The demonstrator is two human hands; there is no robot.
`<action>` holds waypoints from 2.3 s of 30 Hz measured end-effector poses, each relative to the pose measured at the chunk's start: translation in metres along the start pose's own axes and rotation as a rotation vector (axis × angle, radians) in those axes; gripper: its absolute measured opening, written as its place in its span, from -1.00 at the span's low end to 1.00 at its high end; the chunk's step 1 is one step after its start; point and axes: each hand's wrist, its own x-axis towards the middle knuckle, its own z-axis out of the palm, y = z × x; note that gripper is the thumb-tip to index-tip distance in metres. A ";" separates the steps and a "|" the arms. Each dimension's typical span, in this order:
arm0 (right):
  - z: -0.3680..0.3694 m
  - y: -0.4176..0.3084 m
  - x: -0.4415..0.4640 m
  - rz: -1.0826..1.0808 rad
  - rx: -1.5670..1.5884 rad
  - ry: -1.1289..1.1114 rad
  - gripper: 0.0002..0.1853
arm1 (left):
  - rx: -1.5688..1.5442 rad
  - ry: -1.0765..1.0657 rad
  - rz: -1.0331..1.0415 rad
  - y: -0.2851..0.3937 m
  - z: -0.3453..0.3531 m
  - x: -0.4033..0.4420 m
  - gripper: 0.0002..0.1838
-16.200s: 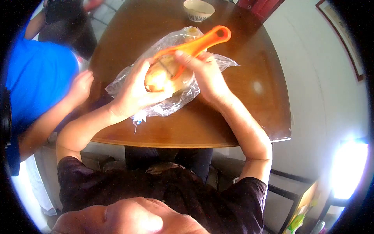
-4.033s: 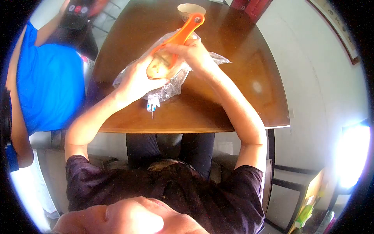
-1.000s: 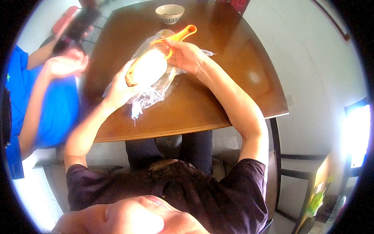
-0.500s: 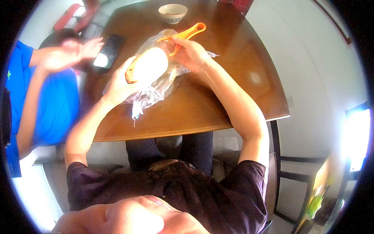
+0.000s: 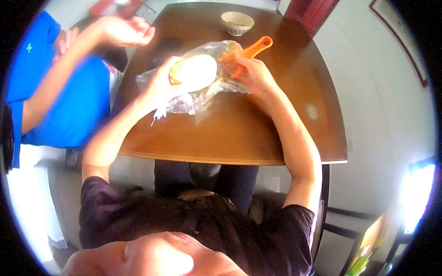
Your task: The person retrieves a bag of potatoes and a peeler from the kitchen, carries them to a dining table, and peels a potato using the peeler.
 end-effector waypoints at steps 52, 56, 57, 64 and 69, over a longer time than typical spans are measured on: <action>0.028 -0.020 -0.013 0.031 -0.008 0.103 -0.66 | 0.281 -0.016 0.217 0.017 0.023 -0.018 -0.17; 0.050 -0.020 -0.030 -0.173 -0.251 0.066 -0.66 | 0.309 -0.011 0.191 0.025 0.021 -0.018 -0.28; 0.052 -0.016 -0.032 -0.146 -0.332 0.030 -0.64 | 0.309 -0.014 0.193 0.031 0.019 -0.017 -0.28; 0.084 -0.014 -0.050 -0.153 -0.439 -0.034 -0.57 | 0.518 -0.042 0.122 0.034 0.017 -0.021 -0.42; 0.030 -0.018 -0.011 0.043 -0.115 0.071 -0.70 | 0.402 0.057 0.301 0.031 0.022 -0.021 -0.30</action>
